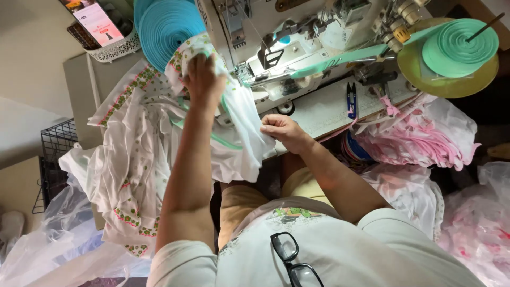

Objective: Sort and unfold patterned fabric pieces on a sewing machine workstation

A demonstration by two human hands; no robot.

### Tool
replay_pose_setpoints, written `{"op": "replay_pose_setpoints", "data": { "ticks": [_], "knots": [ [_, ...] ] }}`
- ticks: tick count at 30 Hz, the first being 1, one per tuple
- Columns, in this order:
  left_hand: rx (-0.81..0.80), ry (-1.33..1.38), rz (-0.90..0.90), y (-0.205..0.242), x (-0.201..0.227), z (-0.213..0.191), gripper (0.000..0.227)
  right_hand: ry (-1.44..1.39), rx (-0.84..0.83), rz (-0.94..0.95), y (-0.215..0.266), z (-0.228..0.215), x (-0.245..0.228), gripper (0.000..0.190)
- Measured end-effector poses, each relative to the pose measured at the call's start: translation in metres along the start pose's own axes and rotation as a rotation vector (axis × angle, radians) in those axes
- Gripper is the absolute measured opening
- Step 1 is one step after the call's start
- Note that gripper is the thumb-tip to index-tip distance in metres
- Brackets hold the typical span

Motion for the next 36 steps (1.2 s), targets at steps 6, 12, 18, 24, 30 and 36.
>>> {"op": "replay_pose_setpoints", "data": {
  "ticks": [6, 12, 18, 24, 30, 36],
  "knots": [
    [0.172, 0.548, 0.092, 0.199, 0.034, 0.036, 0.047, -0.074, 0.041, 0.027, 0.004, -0.012, 0.000, 0.009],
    [-0.234, 1.127, -0.166, 0.237, 0.001, 0.038, 0.033, -0.375, -0.026, 0.055, 0.000, -0.006, 0.013, 0.017],
    [-0.200, 0.866, -0.088, 0.234, -0.023, 0.044, 0.026, -0.372, -0.102, -0.056, 0.009, 0.004, -0.016, 0.045],
    [-0.169, 0.682, -0.082, 0.234, -0.005, 0.011, 0.031, 0.158, 0.070, -0.193, 0.033, -0.007, 0.003, 0.048],
    [-0.038, 0.631, -0.027, 0.216, -0.003, -0.003, 0.029, 0.224, 0.213, -0.270, 0.023, -0.028, 0.022, 0.034],
    [0.400, 0.185, 0.325, 0.144, -0.012, -0.032, 0.011, 0.278, 0.192, -0.379, -0.018, -0.011, 0.005, 0.034]
  ]
}}
Point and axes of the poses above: each hand's wrist, its own y-axis away from the middle knuckle, its own z-axis out of the palm, x = y × z, the point moved 2 cm from there along -y, towards the middle knuckle, and after that the axes turned 2 degrees about -z, right-handed, at the moved point
